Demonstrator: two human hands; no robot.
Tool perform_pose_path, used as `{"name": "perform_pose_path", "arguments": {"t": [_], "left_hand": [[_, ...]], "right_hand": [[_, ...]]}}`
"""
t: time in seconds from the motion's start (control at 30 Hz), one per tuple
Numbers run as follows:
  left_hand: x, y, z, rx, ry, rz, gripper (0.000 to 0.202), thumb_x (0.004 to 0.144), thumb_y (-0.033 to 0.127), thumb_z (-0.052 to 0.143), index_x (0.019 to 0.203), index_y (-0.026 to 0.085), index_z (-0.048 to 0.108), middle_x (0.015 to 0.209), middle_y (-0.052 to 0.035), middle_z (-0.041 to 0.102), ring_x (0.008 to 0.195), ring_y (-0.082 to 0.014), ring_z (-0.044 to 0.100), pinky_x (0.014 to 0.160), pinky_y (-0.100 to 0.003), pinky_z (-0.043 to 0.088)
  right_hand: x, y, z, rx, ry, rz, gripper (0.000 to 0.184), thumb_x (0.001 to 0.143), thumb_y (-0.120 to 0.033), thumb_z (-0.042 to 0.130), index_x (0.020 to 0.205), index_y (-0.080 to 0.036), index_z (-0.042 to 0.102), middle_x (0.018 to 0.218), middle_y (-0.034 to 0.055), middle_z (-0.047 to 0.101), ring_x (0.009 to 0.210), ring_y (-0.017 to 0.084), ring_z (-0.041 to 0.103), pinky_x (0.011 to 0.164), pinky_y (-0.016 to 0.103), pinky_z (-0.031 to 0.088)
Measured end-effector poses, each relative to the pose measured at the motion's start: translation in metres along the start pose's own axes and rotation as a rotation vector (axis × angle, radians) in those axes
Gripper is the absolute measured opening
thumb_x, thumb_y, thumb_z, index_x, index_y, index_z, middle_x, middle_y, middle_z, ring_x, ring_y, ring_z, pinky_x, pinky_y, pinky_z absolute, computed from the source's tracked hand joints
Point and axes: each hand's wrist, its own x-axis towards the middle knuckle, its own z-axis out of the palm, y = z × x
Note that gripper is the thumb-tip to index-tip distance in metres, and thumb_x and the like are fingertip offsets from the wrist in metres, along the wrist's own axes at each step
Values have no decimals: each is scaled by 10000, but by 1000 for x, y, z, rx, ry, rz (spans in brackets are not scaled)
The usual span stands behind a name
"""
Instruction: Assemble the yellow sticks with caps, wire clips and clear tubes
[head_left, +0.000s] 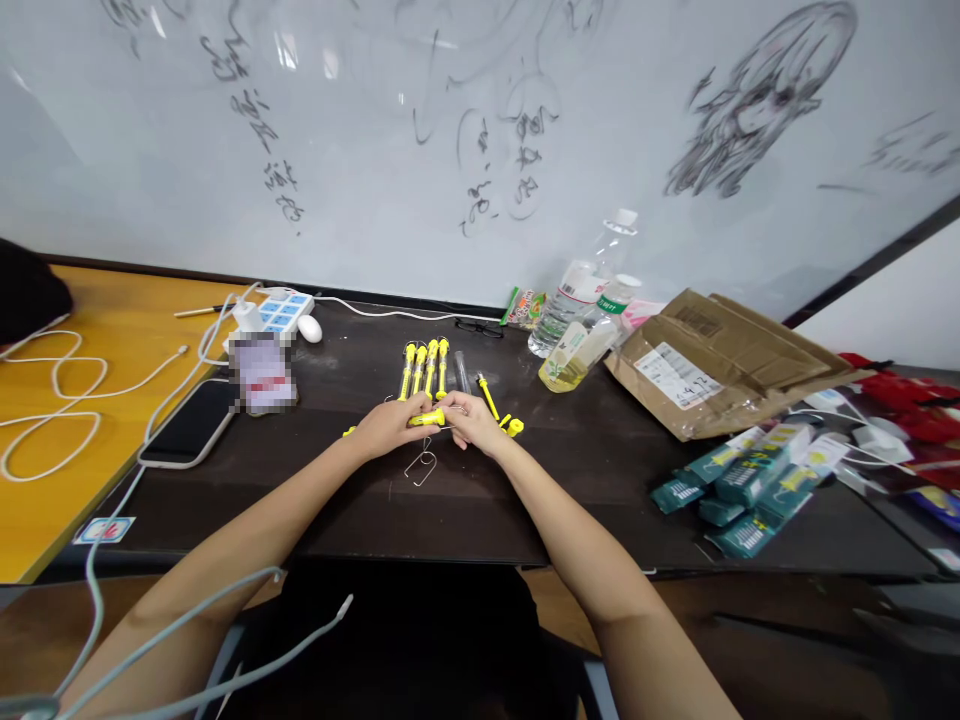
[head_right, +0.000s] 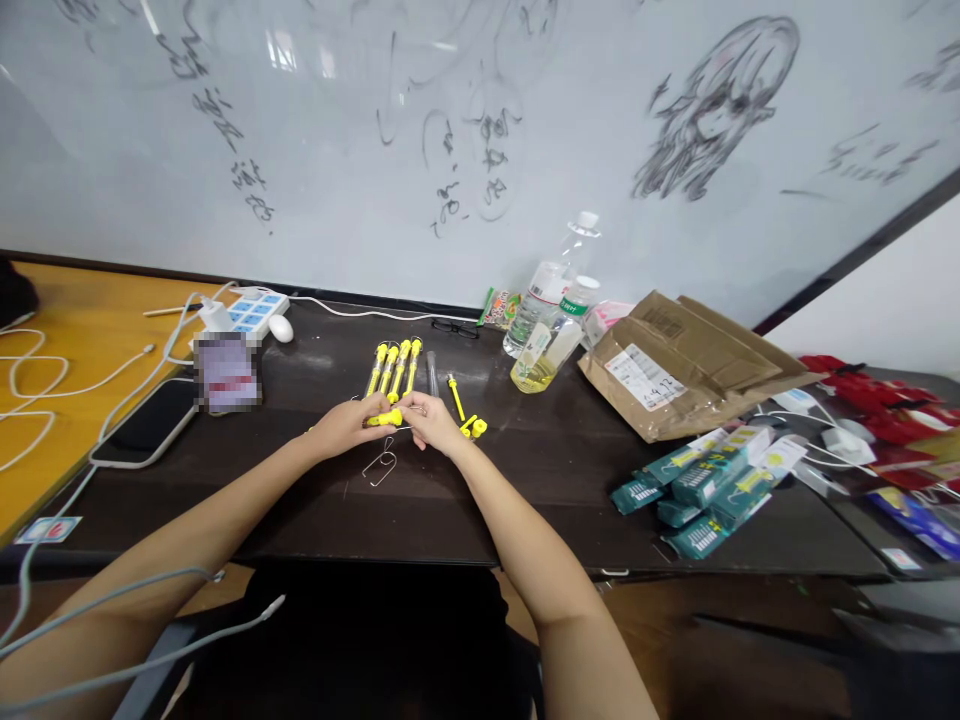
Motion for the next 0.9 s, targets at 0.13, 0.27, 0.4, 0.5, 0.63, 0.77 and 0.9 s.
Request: {"name": "perform_pose_path", "arguments": {"t": [0.13, 0.27, 0.4, 0.5, 0.63, 0.77, 0.9], "left_hand": [[1, 3, -3, -42, -48, 19, 313, 859, 508, 503, 848, 196, 510, 658, 43, 522, 588, -118, 479, 568, -211, 279], [2, 5, -5, -44, -91, 23, 347, 865, 499, 504, 745, 174, 516, 616, 37, 508, 561, -110, 454, 555, -216, 265], [2, 6, -7, -51, -109, 24, 344, 871, 488, 503, 748, 167, 530, 634, 28, 540, 572, -112, 475, 559, -213, 281], [1, 7, -6, -16, -105, 32, 329, 884, 481, 494, 792, 171, 553, 670, 17, 578, 597, -121, 509, 574, -212, 302], [0, 5, -4, 70, -117, 68, 337, 907, 497, 460, 869, 184, 582, 751, -5, 630, 669, -145, 574, 603, -214, 337], [0, -1, -5, 193, -108, 75, 333, 928, 475, 437, 975, 183, 589, 859, -43, 672, 771, -175, 623, 647, -221, 380], [-1, 11, 4, 290, -109, 35, 314, 926, 455, 456, 991, 175, 585, 887, -62, 688, 780, -182, 640, 650, -223, 397]], "right_hand": [[-2, -3, -6, -90, -63, -17, 348, 790, -500, 605, 863, -169, 526, 494, -107, 435, 273, 24, 339, 273, 158, 309], [-4, -5, -6, -115, -74, -21, 357, 796, -510, 596, 870, -170, 520, 555, -91, 462, 282, 21, 353, 267, 156, 303], [-4, -3, -6, -137, -79, -27, 354, 799, -510, 594, 874, -172, 520, 571, -86, 466, 289, 23, 355, 267, 158, 303], [-3, -1, -10, -168, -80, -38, 320, 829, -487, 565, 885, -174, 532, 592, -73, 481, 314, 27, 359, 283, 161, 306], [-4, -3, -15, -263, -135, -73, 228, 861, -396, 552, 924, -177, 557, 625, -58, 504, 381, 30, 372, 339, 150, 314], [-8, -2, -12, -292, -114, -93, 229, 892, -366, 496, 1025, -189, 556, 718, -34, 561, 385, 22, 371, 351, 152, 292], [-3, 6, -12, -291, -58, -77, 259, 889, -377, 475, 1019, -178, 576, 670, -36, 538, 361, 29, 351, 340, 168, 262]]}}
